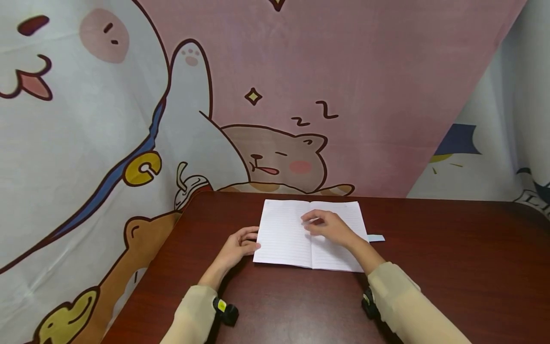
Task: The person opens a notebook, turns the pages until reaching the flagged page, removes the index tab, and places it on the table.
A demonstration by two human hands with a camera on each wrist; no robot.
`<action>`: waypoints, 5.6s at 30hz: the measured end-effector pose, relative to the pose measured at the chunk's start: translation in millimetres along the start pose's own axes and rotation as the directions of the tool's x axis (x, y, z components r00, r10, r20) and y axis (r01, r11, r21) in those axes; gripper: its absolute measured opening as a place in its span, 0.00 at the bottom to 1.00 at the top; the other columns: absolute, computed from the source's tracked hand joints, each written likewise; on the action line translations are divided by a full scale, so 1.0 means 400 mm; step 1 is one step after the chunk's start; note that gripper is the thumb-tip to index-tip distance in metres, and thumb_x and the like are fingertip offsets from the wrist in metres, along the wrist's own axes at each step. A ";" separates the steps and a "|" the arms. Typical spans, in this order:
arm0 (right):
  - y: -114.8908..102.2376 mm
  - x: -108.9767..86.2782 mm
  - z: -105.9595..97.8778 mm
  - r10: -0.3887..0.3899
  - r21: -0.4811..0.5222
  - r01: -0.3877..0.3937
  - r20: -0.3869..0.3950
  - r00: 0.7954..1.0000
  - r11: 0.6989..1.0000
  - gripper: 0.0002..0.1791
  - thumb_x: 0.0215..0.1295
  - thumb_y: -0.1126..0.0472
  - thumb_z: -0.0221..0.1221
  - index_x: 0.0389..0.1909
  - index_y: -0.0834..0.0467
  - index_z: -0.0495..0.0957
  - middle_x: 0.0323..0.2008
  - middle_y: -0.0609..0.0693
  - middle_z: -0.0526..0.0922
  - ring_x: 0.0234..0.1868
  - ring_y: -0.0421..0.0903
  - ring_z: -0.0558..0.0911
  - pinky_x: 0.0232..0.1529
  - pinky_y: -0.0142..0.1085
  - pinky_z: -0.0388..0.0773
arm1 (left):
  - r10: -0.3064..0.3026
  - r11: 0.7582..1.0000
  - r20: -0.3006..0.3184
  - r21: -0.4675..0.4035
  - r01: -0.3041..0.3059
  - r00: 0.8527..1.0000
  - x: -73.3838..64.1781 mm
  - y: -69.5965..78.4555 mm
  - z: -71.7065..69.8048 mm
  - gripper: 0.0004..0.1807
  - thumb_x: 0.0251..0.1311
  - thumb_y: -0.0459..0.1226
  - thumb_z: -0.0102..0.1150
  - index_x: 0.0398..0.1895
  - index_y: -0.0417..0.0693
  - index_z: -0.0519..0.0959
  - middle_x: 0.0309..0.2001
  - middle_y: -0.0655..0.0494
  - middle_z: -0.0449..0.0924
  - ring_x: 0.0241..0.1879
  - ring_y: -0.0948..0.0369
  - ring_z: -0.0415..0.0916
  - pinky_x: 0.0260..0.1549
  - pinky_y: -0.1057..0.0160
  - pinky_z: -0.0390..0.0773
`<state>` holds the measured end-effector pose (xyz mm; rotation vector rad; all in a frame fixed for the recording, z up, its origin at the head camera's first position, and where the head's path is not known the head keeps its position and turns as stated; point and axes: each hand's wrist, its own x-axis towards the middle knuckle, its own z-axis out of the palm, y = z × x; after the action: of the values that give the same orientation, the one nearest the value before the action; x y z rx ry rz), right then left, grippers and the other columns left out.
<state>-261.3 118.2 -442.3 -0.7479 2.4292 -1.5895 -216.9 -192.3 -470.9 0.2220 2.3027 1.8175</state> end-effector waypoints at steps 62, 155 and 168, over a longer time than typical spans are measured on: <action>0.023 -0.037 -0.121 0.006 -0.177 -0.048 -0.229 0.973 0.983 0.18 0.66 0.61 0.64 0.55 0.64 0.79 0.56 0.62 0.83 0.53 0.59 0.84 0.46 0.31 0.79 | 0.012 1.000 0.019 -0.006 -0.012 1.000 -0.001 0.005 0.000 0.29 0.65 0.28 0.60 0.69 0.34 0.66 0.60 0.30 0.74 0.45 0.61 0.80 0.44 0.65 0.84; 0.158 -0.078 -0.248 0.245 -0.281 -0.297 -0.206 0.948 0.913 0.31 0.65 0.61 0.65 0.68 0.61 0.70 0.69 0.69 0.68 0.70 0.68 0.66 0.66 0.62 0.66 | -0.002 1.000 0.000 0.022 0.002 1.000 0.004 0.006 0.004 0.29 0.64 0.29 0.62 0.68 0.35 0.67 0.58 0.31 0.76 0.46 0.59 0.80 0.42 0.65 0.84; 0.152 -0.076 -0.250 0.222 -0.287 -0.274 -0.201 0.954 0.918 0.31 0.64 0.64 0.65 0.68 0.61 0.71 0.69 0.67 0.68 0.69 0.68 0.67 0.64 0.60 0.71 | 0.000 0.999 -0.006 0.037 0.001 1.000 -0.002 0.011 0.004 0.29 0.64 0.29 0.62 0.68 0.36 0.68 0.58 0.33 0.76 0.47 0.58 0.80 0.42 0.66 0.84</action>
<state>-292.9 234.1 -458.0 -0.3322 2.8017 -1.2314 -215.8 -189.8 -466.9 0.2221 2.3418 1.7786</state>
